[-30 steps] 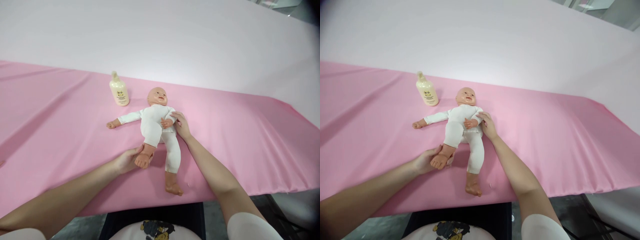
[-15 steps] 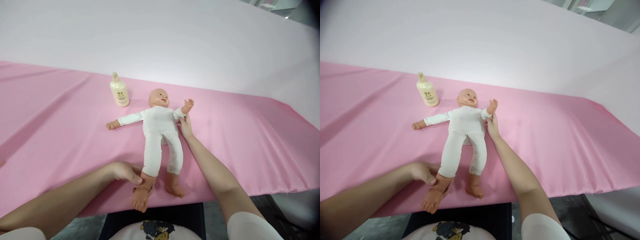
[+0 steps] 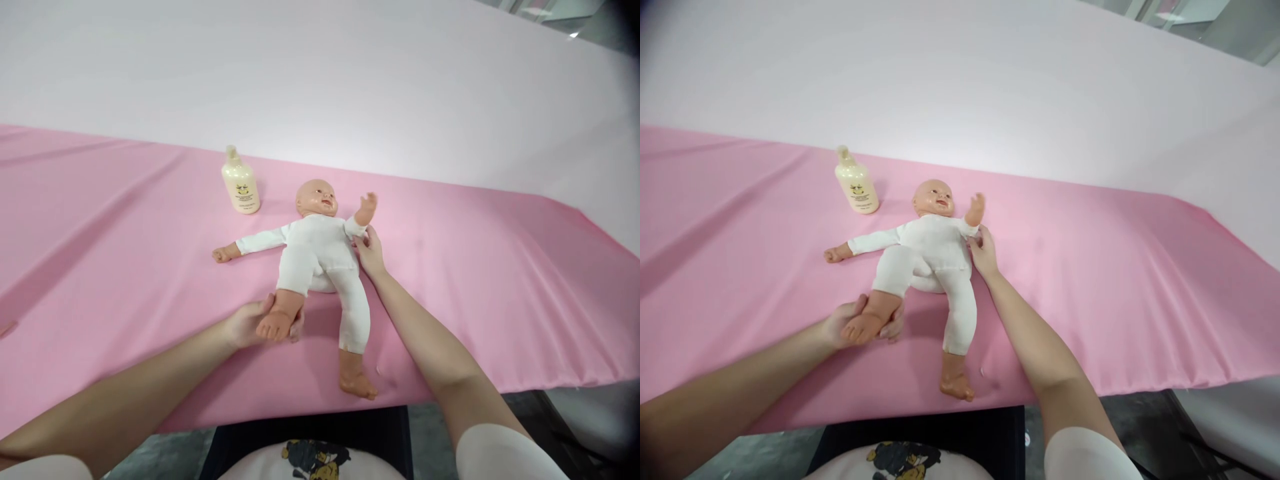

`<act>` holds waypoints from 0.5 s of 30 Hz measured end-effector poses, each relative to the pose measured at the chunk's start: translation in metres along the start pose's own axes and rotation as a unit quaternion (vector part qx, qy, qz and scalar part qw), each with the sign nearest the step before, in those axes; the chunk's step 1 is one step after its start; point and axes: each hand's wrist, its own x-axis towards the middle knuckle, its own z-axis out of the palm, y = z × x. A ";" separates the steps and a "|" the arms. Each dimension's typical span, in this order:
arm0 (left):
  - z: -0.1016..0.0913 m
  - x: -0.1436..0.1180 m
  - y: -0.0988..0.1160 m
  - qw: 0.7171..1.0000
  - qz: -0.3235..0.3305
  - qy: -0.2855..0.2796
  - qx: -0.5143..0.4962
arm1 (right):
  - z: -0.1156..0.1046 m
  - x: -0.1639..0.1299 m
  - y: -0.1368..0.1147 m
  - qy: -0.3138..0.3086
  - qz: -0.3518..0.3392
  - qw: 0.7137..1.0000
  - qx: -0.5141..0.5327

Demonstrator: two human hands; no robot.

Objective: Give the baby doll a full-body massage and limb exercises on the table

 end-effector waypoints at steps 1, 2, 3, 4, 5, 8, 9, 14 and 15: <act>-0.002 0.001 0.000 1.000 0.005 0.004 -0.021 | 0.000 -0.001 -0.002 -0.014 -0.031 0.999 -0.027; -0.003 0.002 0.001 0.999 0.012 0.012 -0.039 | 0.000 -0.001 -0.003 -0.027 -0.063 0.996 -0.049; -0.003 0.002 0.001 0.998 0.021 0.030 -0.057 | 0.000 -0.002 -0.005 -0.041 -0.092 0.993 -0.065; -0.002 0.003 0.002 0.996 0.027 0.048 -0.071 | 0.000 -0.002 -0.006 -0.055 -0.113 0.989 -0.076; -0.001 0.003 0.003 0.994 0.029 0.064 -0.081 | 0.000 -0.003 -0.008 -0.066 -0.125 0.987 -0.082; 0.002 0.005 0.005 0.989 0.033 0.100 -0.105 | 0.000 -0.004 -0.011 -0.078 -0.138 0.983 -0.090; 0.002 0.006 0.005 0.987 0.032 0.108 -0.111 | 0.000 -0.004 -0.012 -0.079 -0.140 0.983 -0.092; 0.000 0.008 0.005 0.984 0.025 0.122 -0.125 | 0.001 -0.003 -0.010 -0.076 -0.134 0.984 -0.091; -0.001 0.007 0.004 0.984 0.023 0.120 -0.127 | 0.001 -0.003 -0.010 -0.075 -0.127 0.985 -0.085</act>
